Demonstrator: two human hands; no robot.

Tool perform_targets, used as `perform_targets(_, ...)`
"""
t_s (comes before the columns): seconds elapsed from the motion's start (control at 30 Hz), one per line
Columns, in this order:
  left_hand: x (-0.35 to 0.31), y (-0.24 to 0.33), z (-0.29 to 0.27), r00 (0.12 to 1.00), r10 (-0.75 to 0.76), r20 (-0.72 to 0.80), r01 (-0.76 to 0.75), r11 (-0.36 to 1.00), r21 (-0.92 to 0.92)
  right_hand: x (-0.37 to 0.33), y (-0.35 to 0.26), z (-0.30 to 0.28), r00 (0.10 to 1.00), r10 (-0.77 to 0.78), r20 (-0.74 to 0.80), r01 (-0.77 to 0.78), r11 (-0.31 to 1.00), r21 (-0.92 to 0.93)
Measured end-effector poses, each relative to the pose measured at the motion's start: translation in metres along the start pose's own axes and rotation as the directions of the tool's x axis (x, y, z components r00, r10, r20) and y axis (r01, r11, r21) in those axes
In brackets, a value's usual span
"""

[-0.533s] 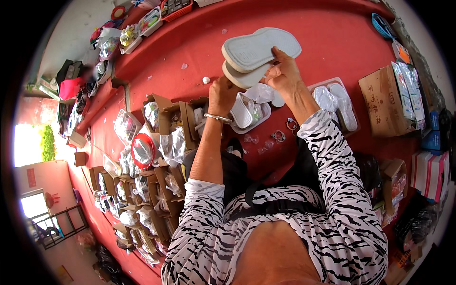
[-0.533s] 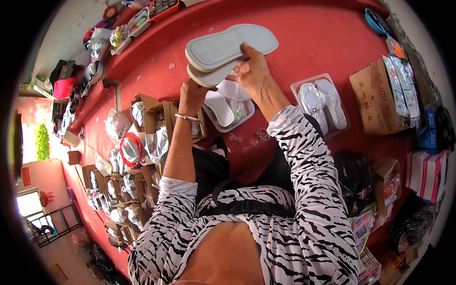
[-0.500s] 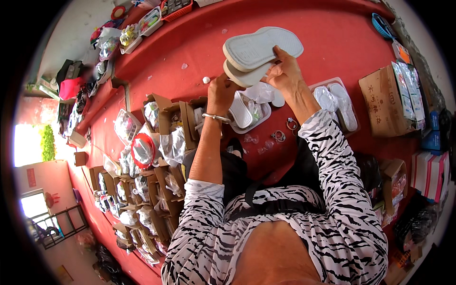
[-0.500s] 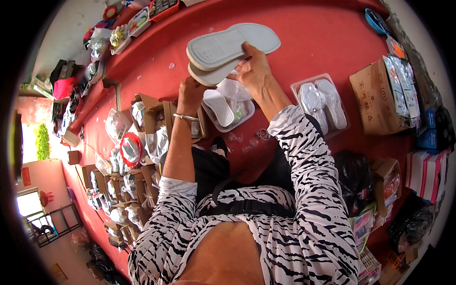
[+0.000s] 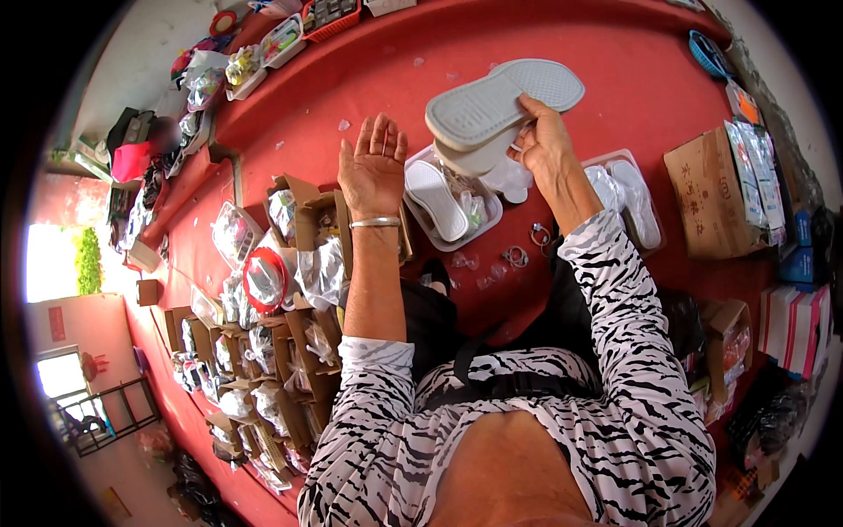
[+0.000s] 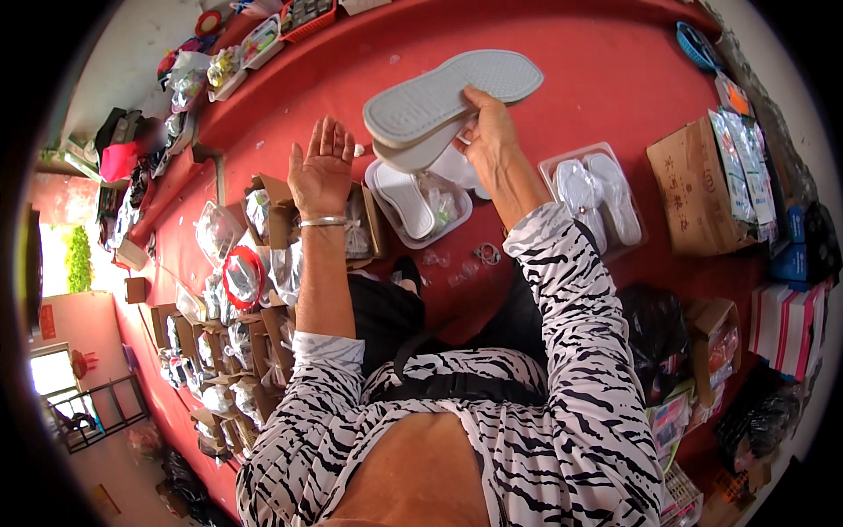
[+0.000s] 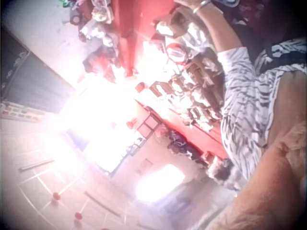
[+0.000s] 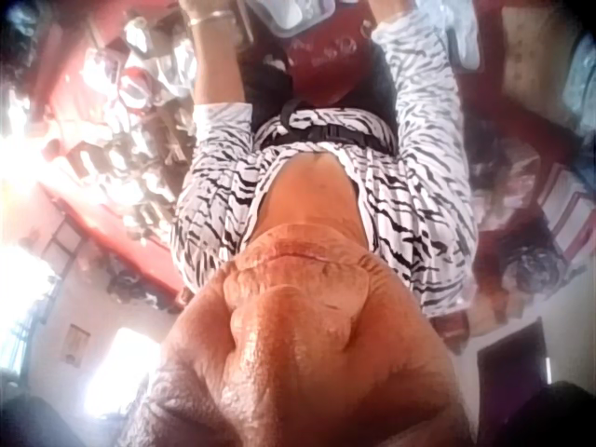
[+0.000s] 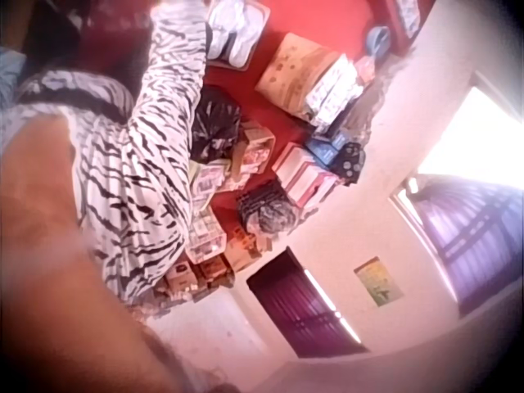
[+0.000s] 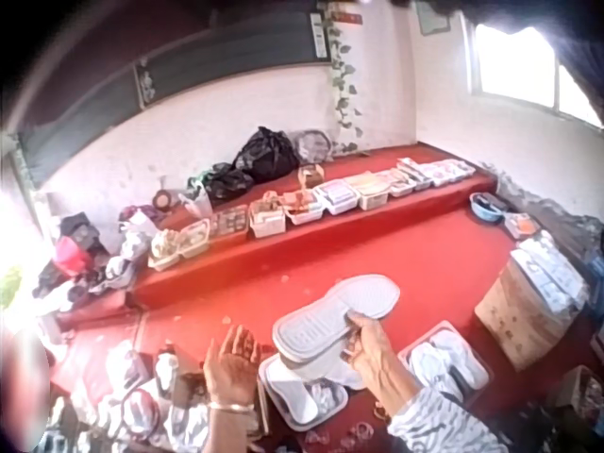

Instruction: The person inspects a pair of white slippers, turning them over to check the soles and upper surfaces. They then place the slippers into a clear plastic bag, seal it, and secure the package with a rubber band. The person repeats this process for a second pair of slippers, placing the finished packages into a plastic tray.

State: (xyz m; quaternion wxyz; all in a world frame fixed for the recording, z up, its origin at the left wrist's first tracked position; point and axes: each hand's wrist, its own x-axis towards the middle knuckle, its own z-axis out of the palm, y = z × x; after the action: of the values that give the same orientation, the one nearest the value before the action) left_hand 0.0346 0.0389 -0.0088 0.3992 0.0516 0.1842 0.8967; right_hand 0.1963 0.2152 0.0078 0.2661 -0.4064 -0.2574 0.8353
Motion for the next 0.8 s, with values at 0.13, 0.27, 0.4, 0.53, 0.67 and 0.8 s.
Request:
perform_targets(0.13,-0.002,-0.003,0.003,0.997,-0.017,0.073,0.024,0.996,-0.086,-0.011,0.007,0.009,1.0,0.005,-0.011,-0.006,0.996,-0.084)
perform_targets(0.27,-0.003,-0.005,0.007,0.987,-0.035,0.155,0.058,0.988,-0.143,-0.011,0.016,0.013,0.999,0.009,-0.036,-0.013,0.993,-0.115)
perform_targets(0.4,-0.002,-0.002,0.005,0.985,-0.025,0.171,0.055,0.984,-0.171,-0.014,0.01,0.015,0.997,-0.014,-0.079,0.002,0.988,-0.154)
perform_targets(0.53,-0.002,-0.002,0.005,0.99,-0.044,0.137,0.066,0.984,-0.166,-0.019,0.009,0.016,0.998,-0.047,-0.038,0.038,0.978,-0.207)
perform_targets(0.67,-0.001,-0.006,0.008,0.993,-0.044,0.106,0.056,0.992,-0.112,-0.017,0.012,0.016,1.0,0.009,0.016,-0.006,0.977,-0.212)
perform_targets(0.8,-0.004,-0.009,0.012,0.994,-0.054,0.099,0.058,0.997,-0.041,-0.019,0.012,0.017,0.999,0.022,0.048,-0.01,0.971,-0.238)
